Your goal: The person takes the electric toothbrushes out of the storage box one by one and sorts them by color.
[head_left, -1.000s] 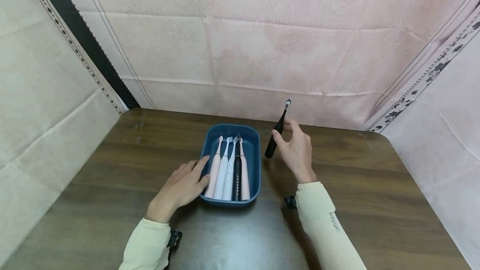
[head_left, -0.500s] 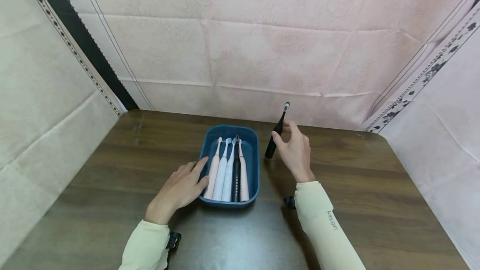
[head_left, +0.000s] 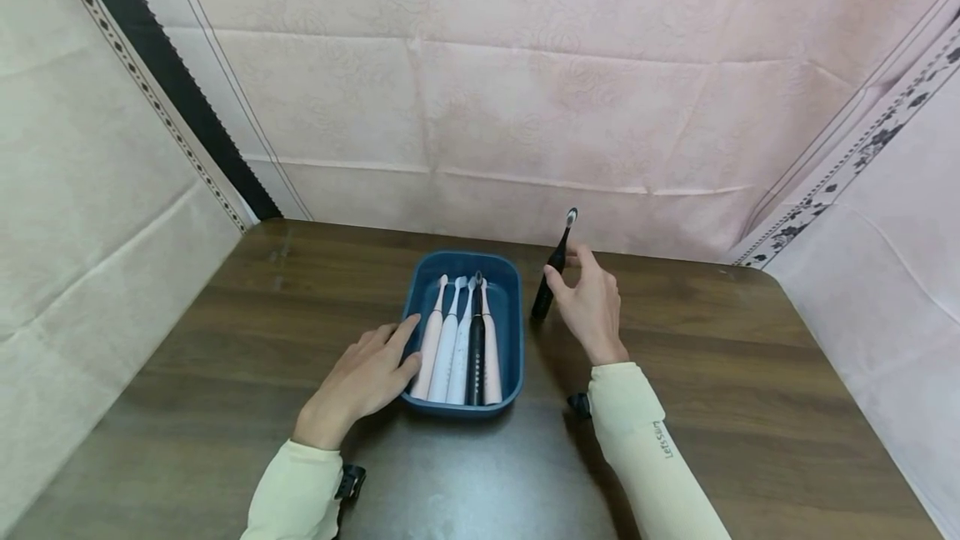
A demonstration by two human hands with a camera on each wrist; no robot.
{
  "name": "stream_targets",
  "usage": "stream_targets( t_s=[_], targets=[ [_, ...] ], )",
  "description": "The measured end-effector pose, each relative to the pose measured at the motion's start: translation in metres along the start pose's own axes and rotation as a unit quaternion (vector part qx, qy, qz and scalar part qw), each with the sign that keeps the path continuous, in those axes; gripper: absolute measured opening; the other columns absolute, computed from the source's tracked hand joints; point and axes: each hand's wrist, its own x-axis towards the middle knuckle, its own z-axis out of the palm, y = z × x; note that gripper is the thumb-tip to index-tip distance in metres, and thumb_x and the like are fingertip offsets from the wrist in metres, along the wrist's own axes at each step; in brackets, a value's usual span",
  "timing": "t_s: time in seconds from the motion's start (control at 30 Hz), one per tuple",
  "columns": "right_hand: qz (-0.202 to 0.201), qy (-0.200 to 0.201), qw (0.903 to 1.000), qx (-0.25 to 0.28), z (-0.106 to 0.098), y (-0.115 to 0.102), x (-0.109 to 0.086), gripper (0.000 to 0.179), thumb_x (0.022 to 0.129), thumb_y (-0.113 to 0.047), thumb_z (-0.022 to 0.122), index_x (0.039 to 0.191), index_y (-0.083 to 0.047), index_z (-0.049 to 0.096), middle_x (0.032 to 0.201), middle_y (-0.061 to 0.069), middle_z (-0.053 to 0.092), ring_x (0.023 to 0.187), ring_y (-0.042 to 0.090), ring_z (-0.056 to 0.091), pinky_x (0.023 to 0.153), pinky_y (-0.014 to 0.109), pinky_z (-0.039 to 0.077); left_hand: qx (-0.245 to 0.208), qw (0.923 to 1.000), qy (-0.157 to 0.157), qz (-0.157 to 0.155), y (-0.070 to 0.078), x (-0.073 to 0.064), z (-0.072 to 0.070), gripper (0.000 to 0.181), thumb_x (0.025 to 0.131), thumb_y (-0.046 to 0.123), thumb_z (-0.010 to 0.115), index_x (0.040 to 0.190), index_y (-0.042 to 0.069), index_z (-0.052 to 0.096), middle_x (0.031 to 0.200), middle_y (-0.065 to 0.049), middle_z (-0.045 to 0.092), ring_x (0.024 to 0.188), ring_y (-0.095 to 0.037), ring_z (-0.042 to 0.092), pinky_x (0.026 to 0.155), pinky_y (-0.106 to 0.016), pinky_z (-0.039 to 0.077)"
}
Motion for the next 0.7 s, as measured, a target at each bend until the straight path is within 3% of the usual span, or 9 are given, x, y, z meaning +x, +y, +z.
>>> stream_targets(
  t_s=[0.7],
  targets=[
    [0.006, -0.009, 0.9999, -0.013, 0.0055, 0.0034, -0.0008, 0.034, 0.096, -0.021, 0.072, 0.127, -0.013, 0.061, 0.117, 0.016, 0.072, 0.046, 0.022, 0.04, 0.044, 0.035, 0.031, 0.004, 1.0, 0.002, 0.005, 0.0008, -0.0016, -0.0015, 0.063, 0.105, 0.033, 0.05, 0.161, 0.014, 0.029, 0.155, -0.026, 0.037, 0.139, -0.047, 0.037, 0.109, -0.067, 0.032]
  ],
)
